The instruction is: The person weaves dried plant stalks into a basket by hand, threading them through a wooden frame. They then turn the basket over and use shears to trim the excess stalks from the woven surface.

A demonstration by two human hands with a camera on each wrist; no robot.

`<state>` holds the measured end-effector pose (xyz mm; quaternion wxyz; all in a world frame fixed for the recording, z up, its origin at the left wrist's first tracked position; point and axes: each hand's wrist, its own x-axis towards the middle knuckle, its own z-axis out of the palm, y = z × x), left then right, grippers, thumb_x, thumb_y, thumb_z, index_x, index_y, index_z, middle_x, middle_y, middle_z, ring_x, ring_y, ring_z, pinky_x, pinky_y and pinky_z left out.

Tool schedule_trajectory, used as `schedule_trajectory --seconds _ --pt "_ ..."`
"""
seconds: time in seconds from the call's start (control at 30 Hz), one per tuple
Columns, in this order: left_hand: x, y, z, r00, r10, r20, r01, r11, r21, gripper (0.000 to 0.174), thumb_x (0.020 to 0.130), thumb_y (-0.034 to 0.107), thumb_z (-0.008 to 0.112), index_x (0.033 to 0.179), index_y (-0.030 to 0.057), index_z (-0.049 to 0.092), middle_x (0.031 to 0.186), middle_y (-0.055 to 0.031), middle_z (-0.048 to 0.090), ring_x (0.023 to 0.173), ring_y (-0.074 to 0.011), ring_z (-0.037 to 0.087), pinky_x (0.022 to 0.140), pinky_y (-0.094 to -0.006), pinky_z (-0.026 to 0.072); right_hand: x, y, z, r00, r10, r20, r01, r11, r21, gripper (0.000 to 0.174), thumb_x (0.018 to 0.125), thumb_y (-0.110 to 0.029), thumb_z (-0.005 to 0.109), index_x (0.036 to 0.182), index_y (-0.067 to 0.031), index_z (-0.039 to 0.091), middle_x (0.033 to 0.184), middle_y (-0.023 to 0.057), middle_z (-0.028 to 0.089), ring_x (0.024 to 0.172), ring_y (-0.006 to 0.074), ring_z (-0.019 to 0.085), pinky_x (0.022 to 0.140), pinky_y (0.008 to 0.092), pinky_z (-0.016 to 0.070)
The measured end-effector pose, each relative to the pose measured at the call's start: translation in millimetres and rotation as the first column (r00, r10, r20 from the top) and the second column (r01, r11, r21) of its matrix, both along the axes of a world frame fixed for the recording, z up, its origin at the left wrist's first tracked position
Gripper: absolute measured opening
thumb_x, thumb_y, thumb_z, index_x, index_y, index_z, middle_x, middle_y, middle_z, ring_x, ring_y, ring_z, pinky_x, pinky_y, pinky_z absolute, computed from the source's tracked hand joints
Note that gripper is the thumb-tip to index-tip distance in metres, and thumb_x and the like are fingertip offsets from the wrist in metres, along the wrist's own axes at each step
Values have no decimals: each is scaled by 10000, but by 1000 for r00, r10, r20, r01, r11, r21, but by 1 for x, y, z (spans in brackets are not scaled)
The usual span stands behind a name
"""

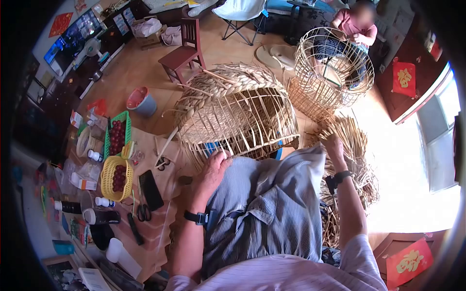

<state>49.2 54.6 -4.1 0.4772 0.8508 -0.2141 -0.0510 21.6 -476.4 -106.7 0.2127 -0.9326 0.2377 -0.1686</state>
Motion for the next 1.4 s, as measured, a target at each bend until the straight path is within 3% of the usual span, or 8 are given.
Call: schedule_trajectory --seconds 0.13,0.4,0.53,0.63,0.8,0.9,1.37,1.4 --pt "-3 -1 -10 1000 17 4 -17 1000 1 188 1086 150 675 1138 -26 630 1154 -163 678 1081 -350 681 973 -424 544 32 93 87 940 246 237 -324 863 388 185 1018 -148 739 1116 7 759 994 129 784 911 209 731 847 375 578" --pt "-8 1 -4 999 29 -19 -29 999 -37 260 1094 220 695 1170 -26 658 1127 -130 664 1023 -252 652 931 -386 525 148 175 134 712 543 445 -610 792 10 192 1071 -168 657 1106 15 704 1002 223 772 908 369 773 826 488 585" --pt "-3 4 -15 970 64 -234 -110 976 -190 226 1091 247 706 1143 28 688 987 -73 705 920 -171 673 874 -340 535 181 181 131 767 506 396 -623 734 270 342 1133 -310 624 1041 7 713 726 102 700 590 233 679 617 410 547" --pt "-3 -1 -4 938 87 -334 -162 966 -203 204 1089 253 718 1112 51 710 867 -19 691 835 -95 650 791 -284 521 181 169 150 764 629 146 -545 506 669 411 1120 -405 678 927 -46 731 705 17 647 663 119 600 635 328 472" --pt "-8 19 -6 907 -63 -415 -105 923 -370 100 1050 144 748 1091 55 724 900 26 694 863 -77 641 801 -258 514 136 193 165 837 481 261 -526 578 624 490 1120 -453 676 851 -47 727 677 -52 554 639 50 505 590 277 375" --pt "-24 34 4 931 14 -365 -86 980 -180 87 1002 113 798 1023 40 754 968 23 707 881 -83 652 817 -267 532 102 195 147 876 416 247 -473 634 611 478 1106 -452 693 1165 1 834 859 32 796 694 66 599 630 288 476" --pt "-99 61 15 998 24 -58 -11 973 229 170 861 82 892 933 0 762 1083 -111 693 1072 -297 710 921 -387 585 -76 223 154 918 215 334 -385 689 614 435 1075 -377 768 891 17 790 759 33 585 603 103 574 581 297 430" --pt "-107 64 12 999 52 -13 -46 955 292 182 881 245 894 947 87 831 1082 -61 738 1022 -320 730 866 -424 579 -85 224 153 913 236 334 -396 713 579 413 1066 -365 781 889 8 797 768 32 584 606 105 575 580 304 437"
